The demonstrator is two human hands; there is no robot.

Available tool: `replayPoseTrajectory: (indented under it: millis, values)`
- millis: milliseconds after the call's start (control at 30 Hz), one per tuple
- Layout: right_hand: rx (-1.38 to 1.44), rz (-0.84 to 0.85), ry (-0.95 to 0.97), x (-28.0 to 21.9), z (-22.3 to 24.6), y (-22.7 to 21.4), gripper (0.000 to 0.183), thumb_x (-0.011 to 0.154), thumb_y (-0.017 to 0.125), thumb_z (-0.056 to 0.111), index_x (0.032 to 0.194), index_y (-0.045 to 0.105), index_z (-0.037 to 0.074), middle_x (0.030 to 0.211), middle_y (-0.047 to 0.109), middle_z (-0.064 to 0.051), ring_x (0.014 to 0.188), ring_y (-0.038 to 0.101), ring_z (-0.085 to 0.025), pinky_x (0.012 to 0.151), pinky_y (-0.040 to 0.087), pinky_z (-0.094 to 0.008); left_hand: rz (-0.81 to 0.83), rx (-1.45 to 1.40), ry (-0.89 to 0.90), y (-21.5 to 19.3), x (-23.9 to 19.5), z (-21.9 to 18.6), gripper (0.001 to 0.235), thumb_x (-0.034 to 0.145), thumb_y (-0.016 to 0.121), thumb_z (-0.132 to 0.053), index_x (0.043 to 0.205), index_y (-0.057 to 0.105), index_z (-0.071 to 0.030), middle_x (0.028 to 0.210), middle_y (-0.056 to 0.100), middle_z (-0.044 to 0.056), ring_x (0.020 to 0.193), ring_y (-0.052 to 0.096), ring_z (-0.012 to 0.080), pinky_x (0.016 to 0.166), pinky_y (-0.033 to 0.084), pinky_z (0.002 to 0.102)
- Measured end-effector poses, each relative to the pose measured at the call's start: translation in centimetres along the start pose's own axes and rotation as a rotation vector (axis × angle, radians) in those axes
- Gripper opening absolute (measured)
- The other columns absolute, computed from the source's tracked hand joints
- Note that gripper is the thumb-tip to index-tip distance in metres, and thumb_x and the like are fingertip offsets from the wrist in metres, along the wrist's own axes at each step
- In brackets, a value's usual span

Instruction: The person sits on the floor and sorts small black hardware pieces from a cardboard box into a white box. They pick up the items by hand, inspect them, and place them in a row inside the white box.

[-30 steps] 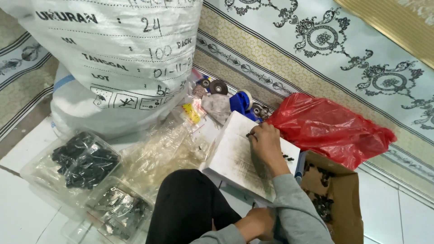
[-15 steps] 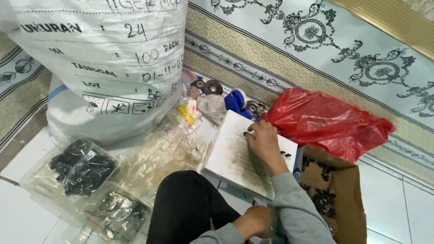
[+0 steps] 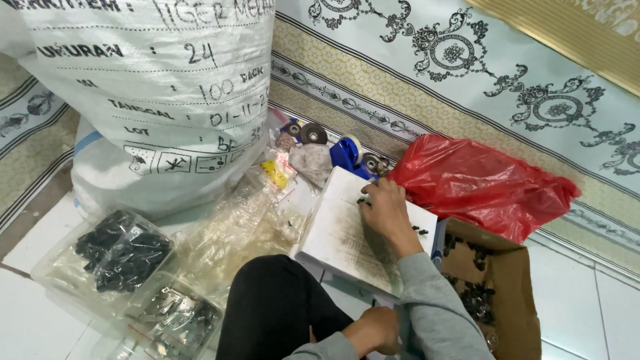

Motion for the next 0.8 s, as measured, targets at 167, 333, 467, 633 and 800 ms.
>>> replayPoseTrajectory:
  millis: [167, 333, 467, 633, 800]
  values:
    - [-0.022, 0.03, 0.007, 0.3, -0.3, 0.9, 0.029, 0.092, 0.073, 0.024, 0.116, 0.074, 0.008, 0.117, 0.064, -0.014, 0.111, 0.056, -0.031, 0.104, 0.04, -0.049, 0.047, 0.121, 0.096, 0.8, 1.5, -0.1, 0.048, 0.092, 0.057, -0.032, 0.123, 0.068, 0.004, 0.116, 0.068, 0.022, 0.1, 0.068, 0.0353, 0.076, 0.054, 0.041]
    - [-0.004, -0.003, -0.003, 0.7, -0.4, 1.4, 0.026, 0.094, 0.07, 0.024, 0.113, 0.076, 0.008, 0.113, 0.065, -0.014, 0.106, 0.056, -0.032, 0.098, 0.041, -0.049, 0.067, 0.174, 0.097, 1.2, 2.3, 0.3, 0.06, 0.09, 0.057, -0.04, 0.128, 0.069, 0.006, 0.123, 0.066, 0.022, 0.105, 0.068, 0.0354, 0.081, 0.055, 0.039]
    - [0.019, 0.01, 0.019, 0.6, -0.6, 1.6, 0.026, 0.094, 0.069, 0.023, 0.113, 0.075, 0.006, 0.113, 0.066, -0.015, 0.105, 0.057, -0.032, 0.097, 0.041, -0.048, 0.056, 0.099, 0.082, 0.8, 1.3, 0.2, 0.053, 0.093, 0.056, -0.035, 0.127, 0.066, 0.004, 0.122, 0.066, 0.023, 0.106, 0.066, 0.0368, 0.082, 0.054, 0.041]
    - [0.056, -0.015, 0.009, 0.7, -0.6, 2.0, 0.021, 0.093, 0.069, 0.02, 0.109, 0.076, 0.008, 0.111, 0.066, -0.013, 0.102, 0.057, -0.031, 0.095, 0.041, -0.047, 0.066, 0.09, 0.063, 0.5, 0.6, -0.1, 0.046, 0.092, 0.058, -0.031, 0.122, 0.067, 0.003, 0.116, 0.065, 0.021, 0.101, 0.066, 0.0352, 0.078, 0.054, 0.04]
    - [0.063, -0.082, -0.034, 0.7, -1.0, 2.6, 0.02, 0.091, 0.069, 0.022, 0.104, 0.075, 0.008, 0.106, 0.066, -0.013, 0.099, 0.058, -0.032, 0.093, 0.042, -0.049, 0.046, 0.179, 0.06, 0.9, 1.7, 0.2, 0.054, 0.092, 0.053, -0.033, 0.132, 0.065, 0.001, 0.122, 0.066, 0.021, 0.106, 0.067, 0.0362, 0.079, 0.055, 0.041]
Point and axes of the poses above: each hand's wrist, its own x-axis towards the middle knuckle, its own y-axis out of the palm, z = x × y, the point moved 9 cm from there along x, towards the middle knuckle
